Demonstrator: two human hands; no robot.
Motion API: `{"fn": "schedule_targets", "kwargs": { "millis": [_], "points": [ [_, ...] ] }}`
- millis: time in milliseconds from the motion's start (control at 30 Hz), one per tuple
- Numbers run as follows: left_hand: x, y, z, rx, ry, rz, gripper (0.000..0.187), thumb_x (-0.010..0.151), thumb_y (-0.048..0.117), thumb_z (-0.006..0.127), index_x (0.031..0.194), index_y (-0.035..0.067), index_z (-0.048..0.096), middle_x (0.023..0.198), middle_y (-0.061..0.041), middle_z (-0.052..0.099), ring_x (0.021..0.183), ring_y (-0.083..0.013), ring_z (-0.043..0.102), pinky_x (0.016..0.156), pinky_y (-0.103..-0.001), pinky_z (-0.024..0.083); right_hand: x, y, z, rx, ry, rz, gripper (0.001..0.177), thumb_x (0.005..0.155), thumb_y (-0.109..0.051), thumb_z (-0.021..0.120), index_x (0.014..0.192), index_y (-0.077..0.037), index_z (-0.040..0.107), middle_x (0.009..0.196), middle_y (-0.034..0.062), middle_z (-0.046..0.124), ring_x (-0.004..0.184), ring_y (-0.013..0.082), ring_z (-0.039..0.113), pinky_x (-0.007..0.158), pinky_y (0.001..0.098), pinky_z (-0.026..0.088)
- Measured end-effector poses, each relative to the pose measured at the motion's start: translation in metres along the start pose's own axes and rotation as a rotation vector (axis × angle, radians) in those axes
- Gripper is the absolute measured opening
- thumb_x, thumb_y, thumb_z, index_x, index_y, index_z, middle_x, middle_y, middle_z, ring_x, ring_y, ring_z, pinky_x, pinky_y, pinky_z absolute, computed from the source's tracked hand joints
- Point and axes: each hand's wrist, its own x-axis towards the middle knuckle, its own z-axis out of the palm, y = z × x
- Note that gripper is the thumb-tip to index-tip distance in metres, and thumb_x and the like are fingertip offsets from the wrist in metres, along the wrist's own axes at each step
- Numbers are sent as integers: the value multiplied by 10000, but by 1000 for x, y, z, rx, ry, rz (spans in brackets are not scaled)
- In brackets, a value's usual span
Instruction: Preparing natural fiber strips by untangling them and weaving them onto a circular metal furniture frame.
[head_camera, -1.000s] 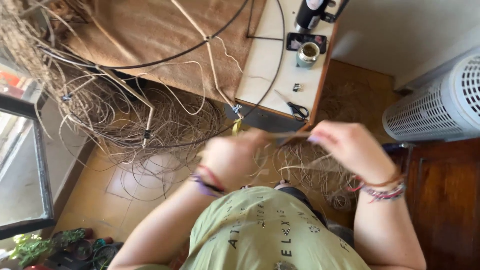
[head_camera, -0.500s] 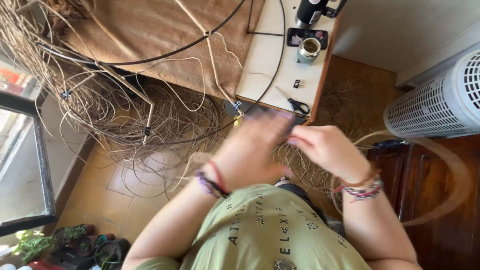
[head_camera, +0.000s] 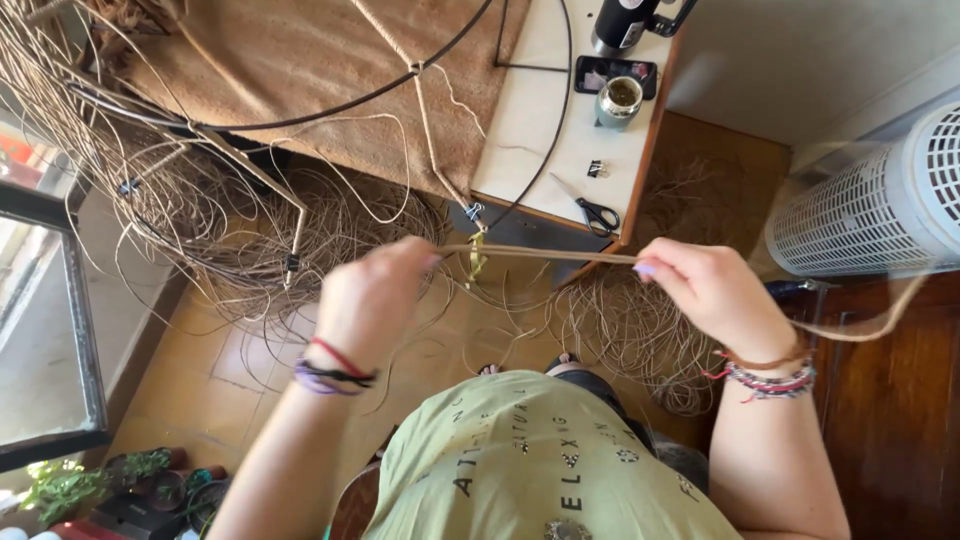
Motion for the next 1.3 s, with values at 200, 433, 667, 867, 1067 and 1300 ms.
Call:
{"fn": "schedule_targets", "kwargs": {
  "millis": [200,433,667,867,1067,1300],
  "points": [
    [-9,-43,-20,134,-507,-355,360,1079,508,362,1086,333,677,811,11,739,719,-300,771,630,-469,615,12,-1,20,-23,-72,15,141,1010,-141,598,963,-109,727,805,94,783,737,279,762,757,389,605],
    [20,62,-22,-521,-112,31,1017,722,518,860,1478,-31,456,1464,-317,492,1316,-536,464,1116,-620,347,44,-48,60,10,-169,-197,148,1012,-248,592,958,-172,707,787,38,775,733,259,757,718,362,616],
    [18,59,-1,-369,-256,114,341,1021,316,498,1320,177,413,837,-48,691,678,-346,730,605,-502,590,75,-48,50,1,-190,-359,157,1008,-280,604,913,-179,679,763,27,746,724,265,747,647,387,613],
    [2,-17,-8,-187,-67,2,147,989,229,485,1105,281,558,791,63,649,608,-259,709,553,-416,586,116,-28,21,-84,-216,-317,85,977,-253,601,991,-209,673,826,60,765,807,338,740,681,463,599],
    [-6,-70,-29,-55,-68,-186,58,1021,286,515,981,262,549,717,50,622,550,-301,673,529,-405,577,158,-21,5,-43,-335,-264,208,984,-187,557,1135,-220,695,768,56,769,704,289,743,688,418,609],
    [-5,-95,-47,-39,-48,-264,99,1042,306,518,964,246,526,714,17,611,605,-330,680,567,-420,583,199,-17,34,-59,-357,-388,255,1061,-216,446,1179,-182,670,912,75,774,807,280,775,774,380,613]
  ]
}}
